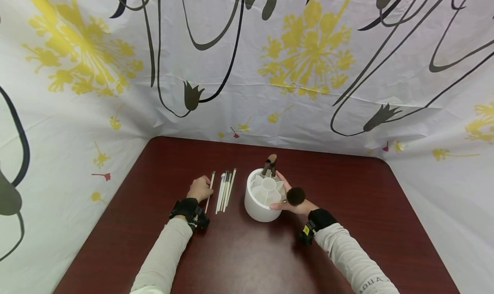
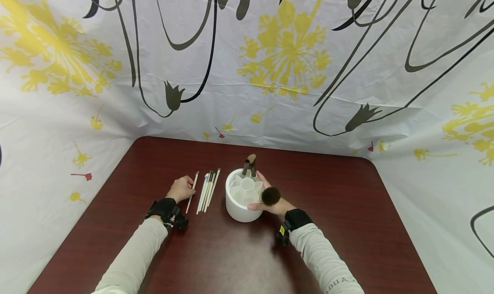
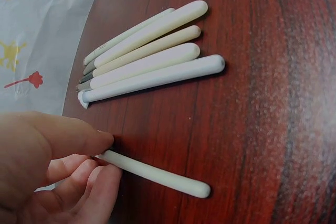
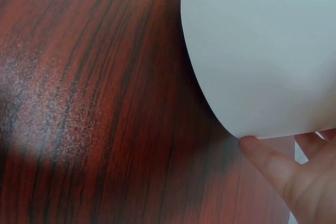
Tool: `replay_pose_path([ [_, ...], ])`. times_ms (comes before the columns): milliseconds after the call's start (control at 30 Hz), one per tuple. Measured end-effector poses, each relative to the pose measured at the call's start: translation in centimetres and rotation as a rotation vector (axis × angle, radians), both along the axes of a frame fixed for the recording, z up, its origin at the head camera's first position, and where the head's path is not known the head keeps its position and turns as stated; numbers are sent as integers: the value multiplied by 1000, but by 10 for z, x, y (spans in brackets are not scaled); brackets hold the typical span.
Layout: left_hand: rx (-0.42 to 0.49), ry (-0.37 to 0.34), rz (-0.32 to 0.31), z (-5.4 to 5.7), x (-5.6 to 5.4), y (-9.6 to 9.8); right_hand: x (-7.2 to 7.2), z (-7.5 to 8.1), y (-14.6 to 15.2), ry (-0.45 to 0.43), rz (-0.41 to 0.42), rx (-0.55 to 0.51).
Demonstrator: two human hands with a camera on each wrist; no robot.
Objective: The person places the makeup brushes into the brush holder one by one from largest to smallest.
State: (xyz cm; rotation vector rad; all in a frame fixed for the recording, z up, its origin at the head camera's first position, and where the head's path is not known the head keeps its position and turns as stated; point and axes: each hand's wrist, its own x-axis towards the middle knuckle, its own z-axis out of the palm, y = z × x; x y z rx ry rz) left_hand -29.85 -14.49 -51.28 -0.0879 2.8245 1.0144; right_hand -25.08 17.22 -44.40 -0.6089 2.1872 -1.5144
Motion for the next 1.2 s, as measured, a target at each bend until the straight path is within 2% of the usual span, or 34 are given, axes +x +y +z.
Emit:
replay_pose_path([
  [467,27,10,1,-2,-1,-5,-1,0,0,-2,19,-23],
  [867,70,38,14,2,-4,-6,0,1,-1,-19,0,3],
  [1033,82,59,14,7,-5,-4,0,0,-1,-10,-2,7],
  [1200,109,98,-15,16,-5,2,-1,0,-1,3,-1,25],
])
